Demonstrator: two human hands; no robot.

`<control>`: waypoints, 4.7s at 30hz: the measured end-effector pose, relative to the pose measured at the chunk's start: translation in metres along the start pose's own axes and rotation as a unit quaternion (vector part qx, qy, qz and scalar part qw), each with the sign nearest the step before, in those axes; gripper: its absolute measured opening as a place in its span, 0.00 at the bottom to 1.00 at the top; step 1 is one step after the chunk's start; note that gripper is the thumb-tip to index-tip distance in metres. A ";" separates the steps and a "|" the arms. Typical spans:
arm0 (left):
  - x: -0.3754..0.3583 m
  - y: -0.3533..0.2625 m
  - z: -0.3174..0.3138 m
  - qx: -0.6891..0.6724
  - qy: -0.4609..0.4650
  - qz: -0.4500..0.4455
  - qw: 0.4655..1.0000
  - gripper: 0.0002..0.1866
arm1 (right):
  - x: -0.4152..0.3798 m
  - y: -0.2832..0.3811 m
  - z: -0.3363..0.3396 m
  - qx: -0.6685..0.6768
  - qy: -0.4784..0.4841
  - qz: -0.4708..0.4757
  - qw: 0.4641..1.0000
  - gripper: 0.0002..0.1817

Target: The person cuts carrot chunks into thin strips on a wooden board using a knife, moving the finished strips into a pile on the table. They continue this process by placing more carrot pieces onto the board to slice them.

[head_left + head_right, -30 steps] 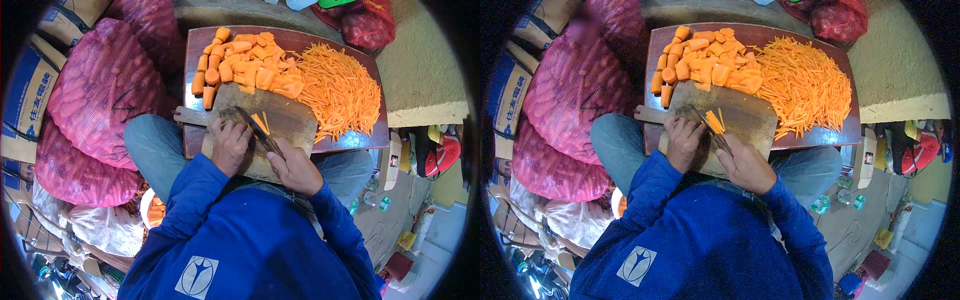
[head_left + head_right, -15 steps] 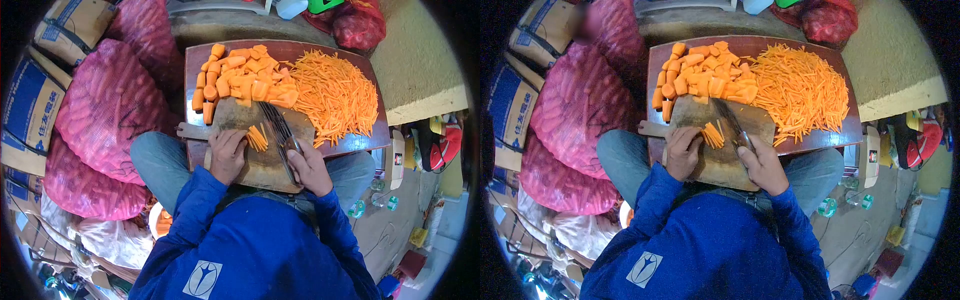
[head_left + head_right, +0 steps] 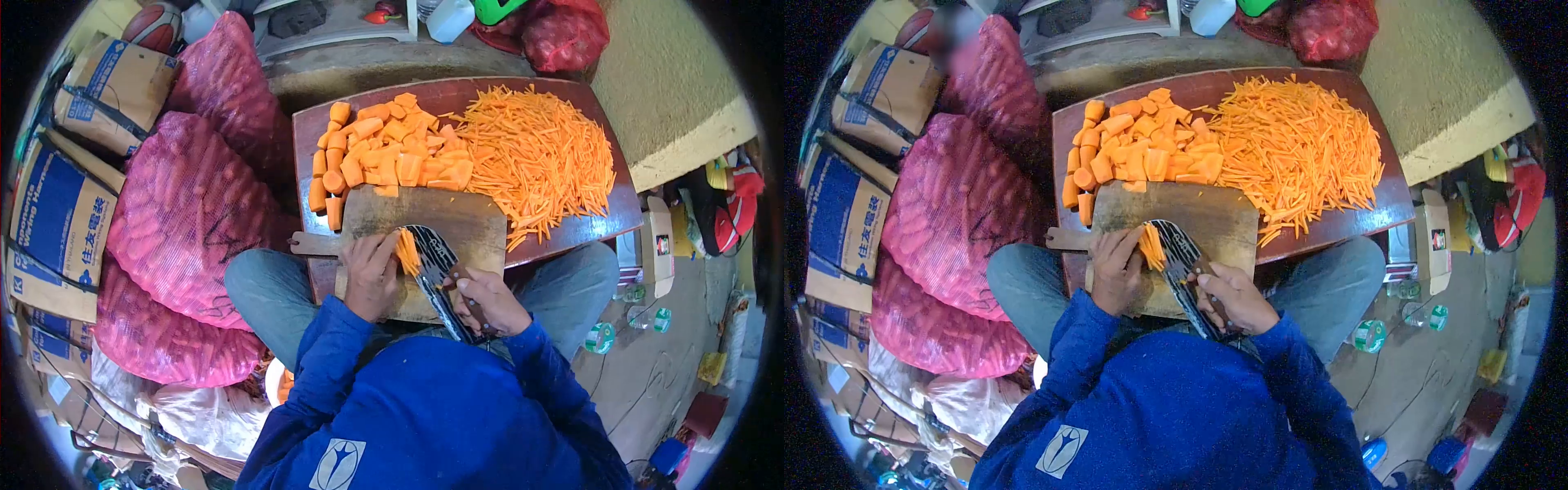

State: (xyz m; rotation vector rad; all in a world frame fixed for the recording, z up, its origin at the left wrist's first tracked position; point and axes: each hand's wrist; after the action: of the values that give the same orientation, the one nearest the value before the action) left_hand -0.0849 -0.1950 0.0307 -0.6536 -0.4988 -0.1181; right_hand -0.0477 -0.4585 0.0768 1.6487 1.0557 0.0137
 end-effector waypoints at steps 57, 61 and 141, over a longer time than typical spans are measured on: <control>0.053 0.008 0.003 -0.053 0.008 0.003 0.999 0.15 | -0.047 0.038 0.005 -0.452 -0.138 0.290 0.832 0.24; 0.059 0.025 0.014 -0.125 -0.009 0.121 0.985 0.13 | -0.043 0.026 -0.009 -0.430 -0.037 0.223 0.874 0.24; 0.015 -0.010 0.004 -0.026 0.151 -0.071 0.986 0.26 | -0.027 0.027 -0.015 -0.410 -0.114 0.199 0.883 0.25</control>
State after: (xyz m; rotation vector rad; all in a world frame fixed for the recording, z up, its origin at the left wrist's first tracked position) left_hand -0.0762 -0.2000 0.0462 -0.6378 -0.2485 -0.3602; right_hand -0.0550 -0.4632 0.1167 1.0141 0.4041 0.4675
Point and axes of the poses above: each hand's wrist, its own x-axis towards the middle knuckle, its own z-axis out of the back of the hand, y = z × x
